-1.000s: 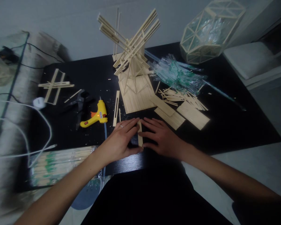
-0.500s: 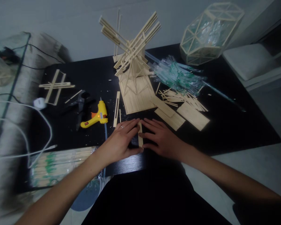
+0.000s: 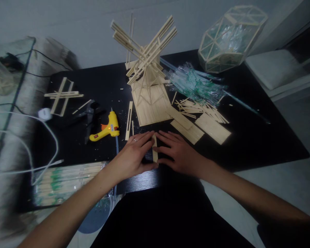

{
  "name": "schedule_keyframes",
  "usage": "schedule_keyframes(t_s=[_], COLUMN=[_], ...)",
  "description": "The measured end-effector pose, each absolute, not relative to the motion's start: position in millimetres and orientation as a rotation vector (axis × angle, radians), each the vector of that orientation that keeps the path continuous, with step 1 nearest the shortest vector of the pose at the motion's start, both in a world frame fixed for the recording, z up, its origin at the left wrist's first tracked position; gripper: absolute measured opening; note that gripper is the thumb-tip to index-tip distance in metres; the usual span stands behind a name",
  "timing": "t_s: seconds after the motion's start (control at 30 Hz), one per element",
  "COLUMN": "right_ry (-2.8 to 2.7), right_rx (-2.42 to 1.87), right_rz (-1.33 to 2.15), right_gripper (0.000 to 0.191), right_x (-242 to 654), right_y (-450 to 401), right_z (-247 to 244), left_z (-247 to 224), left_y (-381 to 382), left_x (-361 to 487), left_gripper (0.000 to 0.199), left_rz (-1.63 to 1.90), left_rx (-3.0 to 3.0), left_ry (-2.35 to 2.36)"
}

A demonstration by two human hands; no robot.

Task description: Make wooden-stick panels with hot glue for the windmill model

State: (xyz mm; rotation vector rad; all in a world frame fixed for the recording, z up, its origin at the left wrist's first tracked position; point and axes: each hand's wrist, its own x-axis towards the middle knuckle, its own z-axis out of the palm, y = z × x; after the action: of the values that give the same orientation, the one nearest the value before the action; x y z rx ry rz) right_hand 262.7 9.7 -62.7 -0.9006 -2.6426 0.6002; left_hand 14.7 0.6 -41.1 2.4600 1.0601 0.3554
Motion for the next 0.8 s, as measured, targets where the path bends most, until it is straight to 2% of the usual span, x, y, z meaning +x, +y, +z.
schedule_keyframes(t_s=[0.8], right_ry=[-2.644], right_rx=[-0.933], right_rz=[0.645], right_gripper=[0.039], right_x=[262.3], right_y=[10.5], right_z=[-60.8], left_z=[-41.8], left_y=[1.0], left_x=[15.3], left_gripper=[0.061], left_rz=[0.358], left_rx=[2.426], left_ry=[1.073])
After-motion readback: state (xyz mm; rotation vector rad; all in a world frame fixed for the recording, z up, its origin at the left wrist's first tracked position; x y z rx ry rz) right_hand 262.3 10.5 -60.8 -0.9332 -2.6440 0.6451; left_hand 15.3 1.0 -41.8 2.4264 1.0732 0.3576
